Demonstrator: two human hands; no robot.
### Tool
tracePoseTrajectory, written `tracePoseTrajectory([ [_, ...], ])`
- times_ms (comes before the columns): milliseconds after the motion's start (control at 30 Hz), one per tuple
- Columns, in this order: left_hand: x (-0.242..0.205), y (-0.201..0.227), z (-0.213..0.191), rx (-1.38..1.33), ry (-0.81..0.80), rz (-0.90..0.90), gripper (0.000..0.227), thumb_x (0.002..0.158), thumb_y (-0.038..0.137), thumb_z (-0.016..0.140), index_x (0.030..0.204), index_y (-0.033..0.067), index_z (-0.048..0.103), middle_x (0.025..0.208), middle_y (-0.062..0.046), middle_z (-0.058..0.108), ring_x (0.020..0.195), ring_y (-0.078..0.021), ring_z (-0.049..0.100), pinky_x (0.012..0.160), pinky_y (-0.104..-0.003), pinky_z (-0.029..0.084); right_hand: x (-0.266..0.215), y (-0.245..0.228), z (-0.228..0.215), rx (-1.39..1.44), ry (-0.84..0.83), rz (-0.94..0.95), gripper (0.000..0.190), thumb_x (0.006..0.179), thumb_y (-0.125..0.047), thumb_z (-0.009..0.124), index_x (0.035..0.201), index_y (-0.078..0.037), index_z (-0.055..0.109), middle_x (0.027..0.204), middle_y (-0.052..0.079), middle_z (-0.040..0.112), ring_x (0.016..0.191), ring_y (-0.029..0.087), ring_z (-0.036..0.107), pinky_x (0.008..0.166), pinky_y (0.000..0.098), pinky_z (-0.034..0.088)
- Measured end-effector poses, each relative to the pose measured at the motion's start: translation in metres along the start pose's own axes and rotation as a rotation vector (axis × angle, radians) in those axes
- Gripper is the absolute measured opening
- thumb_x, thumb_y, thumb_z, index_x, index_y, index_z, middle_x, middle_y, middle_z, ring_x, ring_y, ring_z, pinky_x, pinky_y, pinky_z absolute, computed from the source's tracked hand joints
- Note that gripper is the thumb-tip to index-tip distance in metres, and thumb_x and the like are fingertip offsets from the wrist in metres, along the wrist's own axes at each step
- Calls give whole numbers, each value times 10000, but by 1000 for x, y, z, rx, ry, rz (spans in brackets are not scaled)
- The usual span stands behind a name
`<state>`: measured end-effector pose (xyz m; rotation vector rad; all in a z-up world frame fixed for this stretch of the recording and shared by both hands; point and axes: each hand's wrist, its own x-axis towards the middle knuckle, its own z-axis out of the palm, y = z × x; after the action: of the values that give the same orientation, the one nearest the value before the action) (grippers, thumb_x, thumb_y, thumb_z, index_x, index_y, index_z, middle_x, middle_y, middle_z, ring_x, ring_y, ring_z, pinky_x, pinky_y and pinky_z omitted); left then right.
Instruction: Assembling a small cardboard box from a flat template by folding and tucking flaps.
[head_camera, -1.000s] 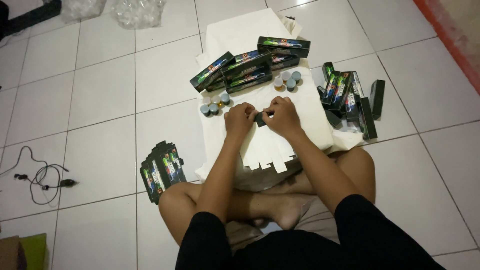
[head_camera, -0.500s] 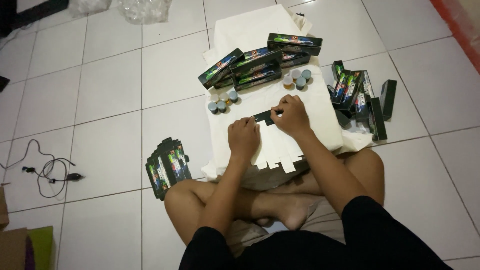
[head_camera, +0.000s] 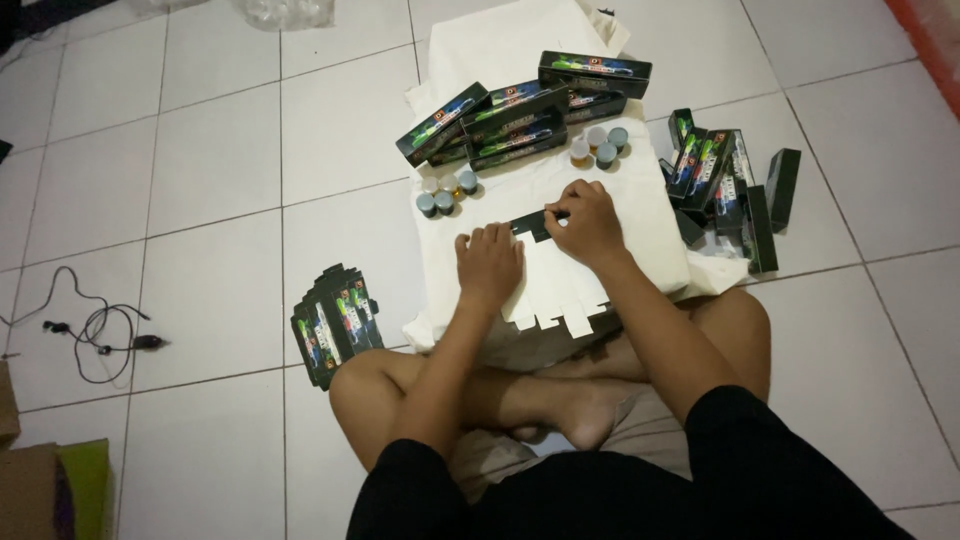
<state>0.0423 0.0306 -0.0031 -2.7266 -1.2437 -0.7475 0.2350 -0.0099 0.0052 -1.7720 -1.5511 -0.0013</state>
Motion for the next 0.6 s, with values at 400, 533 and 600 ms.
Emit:
tracePoseTrajectory([
  [400, 4, -32, -15, -593, 93, -68, 477, 925, 285, 784, 1302, 53, 606, 1330, -165, 628, 1249, -342, 587, 1060, -433, 484, 1, -4, -6, -32, -32, -67, 131, 840, -228, 798, 937, -141, 804, 1022, 78, 673, 1024, 309, 593, 913, 430, 487],
  [533, 1, -37, -14, -803, 76, -224, 432, 891, 245, 795, 1243, 36, 657, 1196, -135, 704, 1103, -279, 679, 964, -394, 541, 0, 7, -3, 25, -39, 111, 104, 879, -187, 764, 880, -85, 786, 925, 111, 694, 938, 323, 641, 860, 420, 525],
  [600, 2, -42, -8, -915, 114, -257, 406, 896, 208, 788, 1238, 24, 666, 1185, -127, 727, 1066, -247, 693, 952, -381, 551, -3, 10, -11, 78, -18, 163, 125, 892, -177, 754, 911, -55, 777, 926, 143, 696, 900, 338, 667, 834, 421, 535],
])
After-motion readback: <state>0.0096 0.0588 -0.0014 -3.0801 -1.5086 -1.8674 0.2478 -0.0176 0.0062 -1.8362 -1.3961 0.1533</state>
